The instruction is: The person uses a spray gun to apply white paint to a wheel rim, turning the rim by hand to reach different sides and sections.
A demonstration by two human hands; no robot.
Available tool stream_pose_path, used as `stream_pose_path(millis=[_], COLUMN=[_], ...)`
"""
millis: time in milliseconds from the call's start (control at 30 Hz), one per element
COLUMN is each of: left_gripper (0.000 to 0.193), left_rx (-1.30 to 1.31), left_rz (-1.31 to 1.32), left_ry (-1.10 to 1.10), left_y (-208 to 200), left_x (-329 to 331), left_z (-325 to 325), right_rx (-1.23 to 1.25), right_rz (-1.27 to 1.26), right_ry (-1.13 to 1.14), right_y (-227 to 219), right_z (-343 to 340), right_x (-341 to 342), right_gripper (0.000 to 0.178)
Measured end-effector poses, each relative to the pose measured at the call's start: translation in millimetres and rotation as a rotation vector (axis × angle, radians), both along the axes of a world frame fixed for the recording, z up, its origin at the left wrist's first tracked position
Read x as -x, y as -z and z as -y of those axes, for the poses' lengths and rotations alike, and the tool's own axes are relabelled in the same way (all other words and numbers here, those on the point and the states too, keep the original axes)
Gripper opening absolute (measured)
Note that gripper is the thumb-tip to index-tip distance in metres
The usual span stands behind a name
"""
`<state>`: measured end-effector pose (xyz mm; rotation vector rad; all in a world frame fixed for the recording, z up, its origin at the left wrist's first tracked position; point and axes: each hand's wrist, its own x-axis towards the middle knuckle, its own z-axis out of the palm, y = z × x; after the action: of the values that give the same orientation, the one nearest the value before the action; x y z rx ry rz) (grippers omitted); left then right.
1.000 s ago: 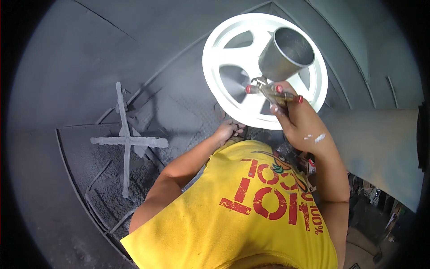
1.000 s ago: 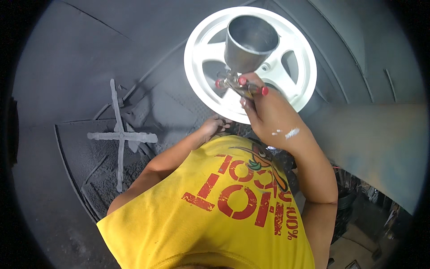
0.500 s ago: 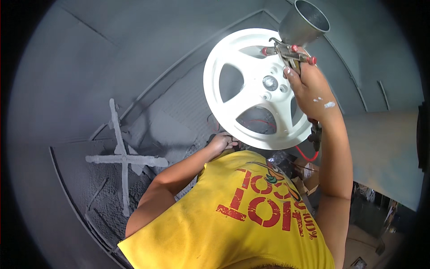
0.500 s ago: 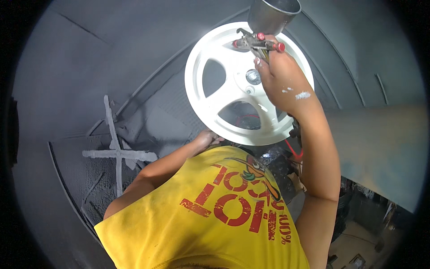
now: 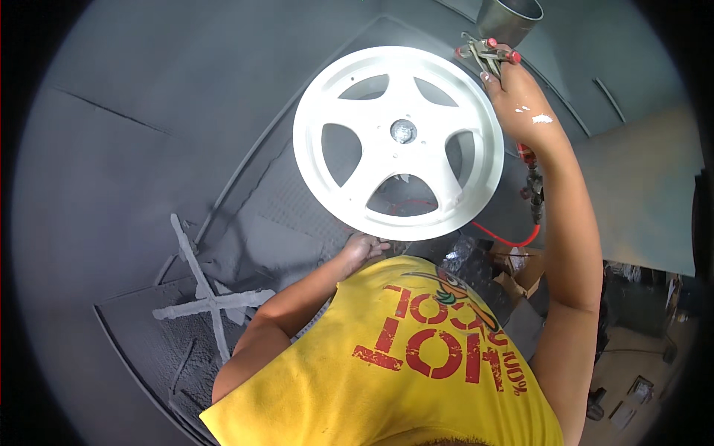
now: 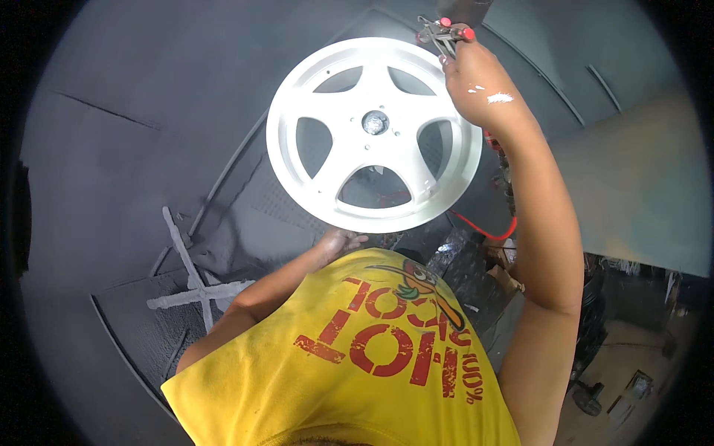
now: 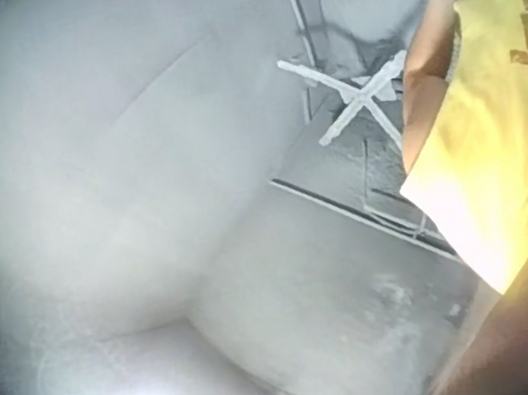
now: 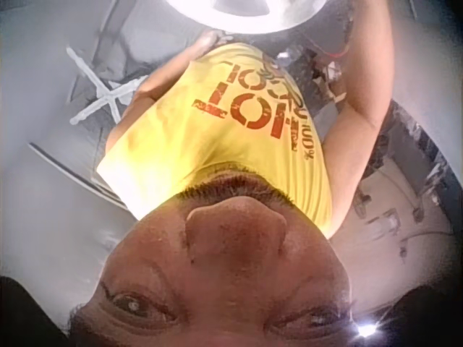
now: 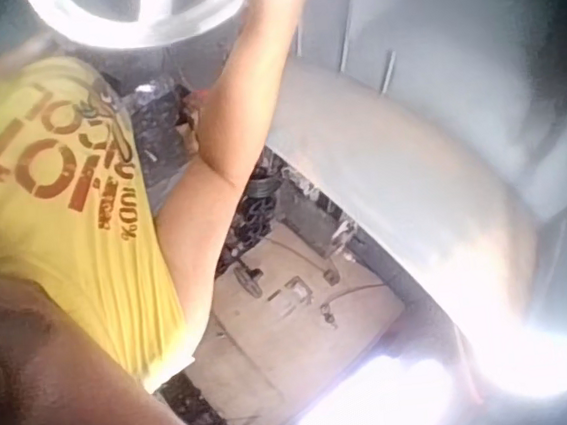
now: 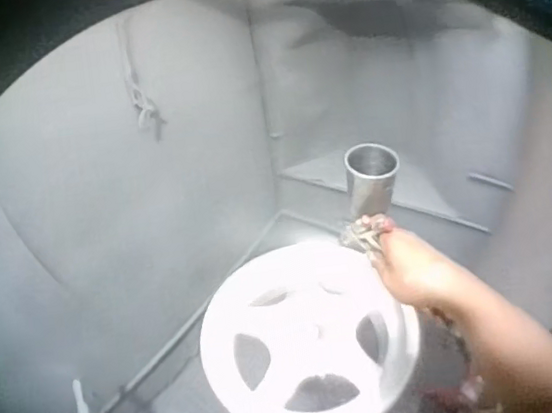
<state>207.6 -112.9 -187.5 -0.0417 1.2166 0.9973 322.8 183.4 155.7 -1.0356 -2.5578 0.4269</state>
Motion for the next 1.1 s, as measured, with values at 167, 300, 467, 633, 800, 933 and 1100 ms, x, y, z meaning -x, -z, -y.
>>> stream_pose_path(millis=[167,300,467,633,800,933,1100], left_gripper=[0.048,0.050,0.052,0.041,0.029,0.025,0.032], left_rx=[-0.086,-0.113,-0.096,-0.065,-0.018,-0.106,-0.096], left_rz=[0.074,0.078,0.113,0.063,-0.160,-0.742,-0.896], left_ry=[-0.035,-0.008,-0.014,-0.053,0.111,0.636,0.648], left_y=[20.9,6.1,3.3,-2.0,6.9,39.4,122.2], left_x=[-18.0,-30.6,-43.7,-53.5,-50.5,-21.9,23.5], left_z=[-0.4,-9.9,-16.1,-19.2,-9.0,28.2,100.8], right_rx=[-0.026,0.000,0.226,0.528,1.201,0.605,0.399], right_rz=[0.132,0.111,0.046,-0.037,-0.155,-0.043,0.016], right_ry=[0.145,0.190,0.250,0.113,0.103,-0.164,0.227], right_y=[-9.3,7.4,18.5,10.6,17.7,39.6,39.0], right_z=[-0.9,-0.9,62.6,134.0,173.6,162.1,120.1], right_x=[-52.6,-122.4,-193.1,-227.8,-239.0,-240.2,-232.9], right_gripper=[0.025,0.022,0.024,0.037,0.040,0.036,0.042])
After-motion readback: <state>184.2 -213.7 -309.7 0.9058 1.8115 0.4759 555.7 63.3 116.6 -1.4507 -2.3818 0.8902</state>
